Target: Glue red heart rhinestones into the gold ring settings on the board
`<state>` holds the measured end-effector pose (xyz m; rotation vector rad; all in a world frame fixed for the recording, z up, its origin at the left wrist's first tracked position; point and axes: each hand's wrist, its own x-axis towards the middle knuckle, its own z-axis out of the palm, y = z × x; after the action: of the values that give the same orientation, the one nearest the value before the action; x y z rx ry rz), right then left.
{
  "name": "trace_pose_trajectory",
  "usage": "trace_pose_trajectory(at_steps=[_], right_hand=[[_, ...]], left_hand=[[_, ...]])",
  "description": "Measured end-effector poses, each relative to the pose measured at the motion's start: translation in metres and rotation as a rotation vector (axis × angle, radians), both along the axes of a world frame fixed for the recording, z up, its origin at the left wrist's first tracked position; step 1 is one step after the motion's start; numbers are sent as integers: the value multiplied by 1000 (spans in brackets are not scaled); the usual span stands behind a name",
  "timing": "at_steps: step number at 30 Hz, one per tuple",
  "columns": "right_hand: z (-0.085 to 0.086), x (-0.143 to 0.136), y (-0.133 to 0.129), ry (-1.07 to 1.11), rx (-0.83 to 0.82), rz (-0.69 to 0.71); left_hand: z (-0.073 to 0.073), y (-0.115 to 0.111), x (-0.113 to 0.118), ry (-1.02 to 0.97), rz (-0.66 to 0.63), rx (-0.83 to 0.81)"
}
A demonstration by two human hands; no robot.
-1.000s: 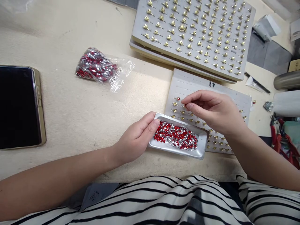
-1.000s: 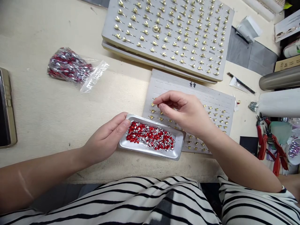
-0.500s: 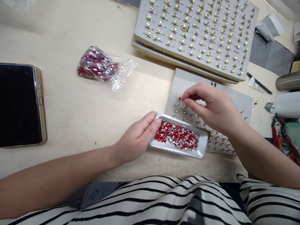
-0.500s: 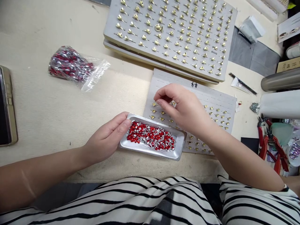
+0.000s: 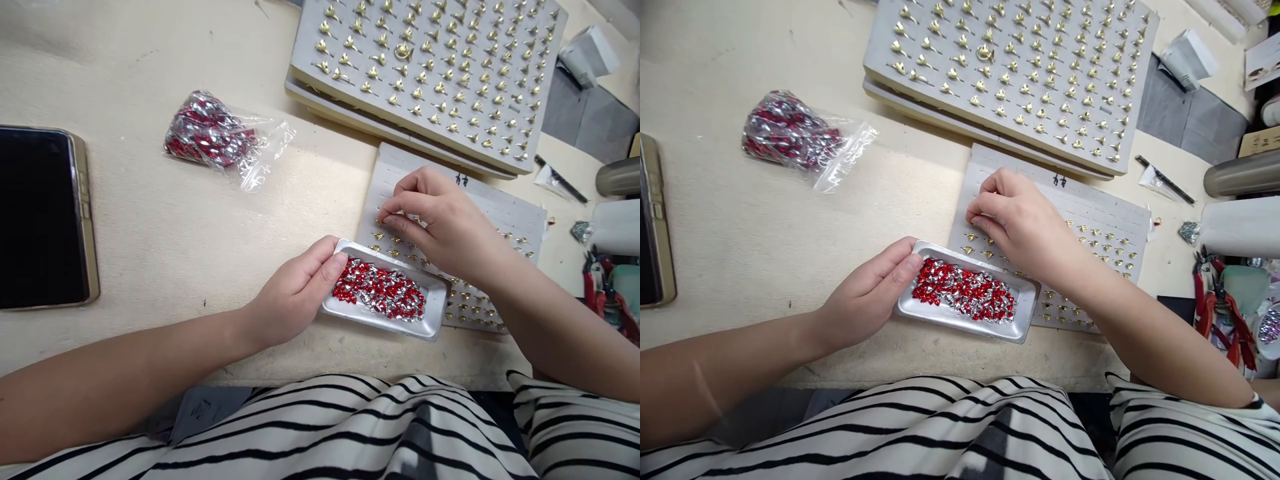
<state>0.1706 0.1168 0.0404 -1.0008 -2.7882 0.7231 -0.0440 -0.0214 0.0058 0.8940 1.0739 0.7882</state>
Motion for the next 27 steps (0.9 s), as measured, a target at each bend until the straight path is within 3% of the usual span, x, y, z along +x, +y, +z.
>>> trace_pose_trajectory(at_steps=[13,27], right_hand=[[-1,-1,0,-6,-19,-11],[-1,2,-7,-2,123,-27]], left_hand=[[0,0,0,-1,-2,3],[2,1,-1,20,-9,-5]])
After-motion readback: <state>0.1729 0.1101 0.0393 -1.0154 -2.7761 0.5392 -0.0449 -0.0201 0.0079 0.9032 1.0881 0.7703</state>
